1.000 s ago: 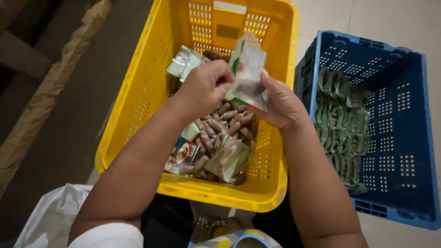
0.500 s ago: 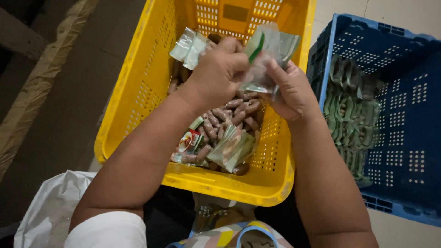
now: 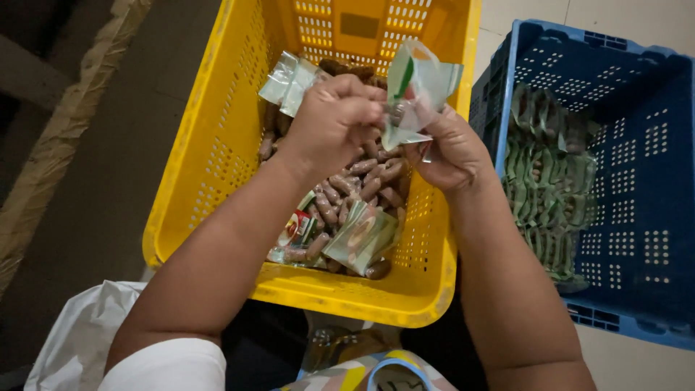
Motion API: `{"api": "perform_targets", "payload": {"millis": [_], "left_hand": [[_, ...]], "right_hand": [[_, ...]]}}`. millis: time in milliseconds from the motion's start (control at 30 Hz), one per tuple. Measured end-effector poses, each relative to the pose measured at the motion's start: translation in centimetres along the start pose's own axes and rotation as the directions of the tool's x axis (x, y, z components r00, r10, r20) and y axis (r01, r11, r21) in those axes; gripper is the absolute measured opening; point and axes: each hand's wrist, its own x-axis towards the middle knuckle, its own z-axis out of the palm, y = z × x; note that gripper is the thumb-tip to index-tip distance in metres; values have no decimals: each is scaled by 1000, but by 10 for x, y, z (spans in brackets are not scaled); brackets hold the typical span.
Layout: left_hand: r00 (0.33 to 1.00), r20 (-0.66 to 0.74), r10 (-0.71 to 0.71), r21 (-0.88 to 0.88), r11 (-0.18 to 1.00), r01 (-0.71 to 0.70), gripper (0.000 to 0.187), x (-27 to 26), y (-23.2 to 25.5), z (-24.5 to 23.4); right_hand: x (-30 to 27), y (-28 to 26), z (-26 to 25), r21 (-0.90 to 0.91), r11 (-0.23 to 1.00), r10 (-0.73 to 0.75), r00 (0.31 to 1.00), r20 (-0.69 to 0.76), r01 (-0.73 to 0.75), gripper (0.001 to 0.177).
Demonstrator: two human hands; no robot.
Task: Separating strips of sausage bags using scissors and packing them into a yellow plastic crate.
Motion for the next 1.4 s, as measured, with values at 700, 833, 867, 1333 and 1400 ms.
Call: {"api": "perform_targets", "payload": {"millis": [700,833,867,1333,1400], "left_hand": [[890,23,-455,996,-71,-62,38,37,-247,-131],[873,-33,-486,995,-94,-15,47,41,-256,-134],[840,-49,-540,996,-94,-2,46,43,-255,-132],[983,98,153,783,598,-171,26,1,60,-73],[978,163,131,809,550,-209,27,0,62,-54]], "right_hand": [[13,9,-21,-38,990,-139,990,-15,138,36],[6,7,-9,-31,992,-122,992,38,123,35],[2,6,-4,-12,994,-110,993,36,111,32],[-2,3,19,-93,991,-94,995,19,96,54],[-3,3,19,-122,988,-86,995,46,91,54]]}}
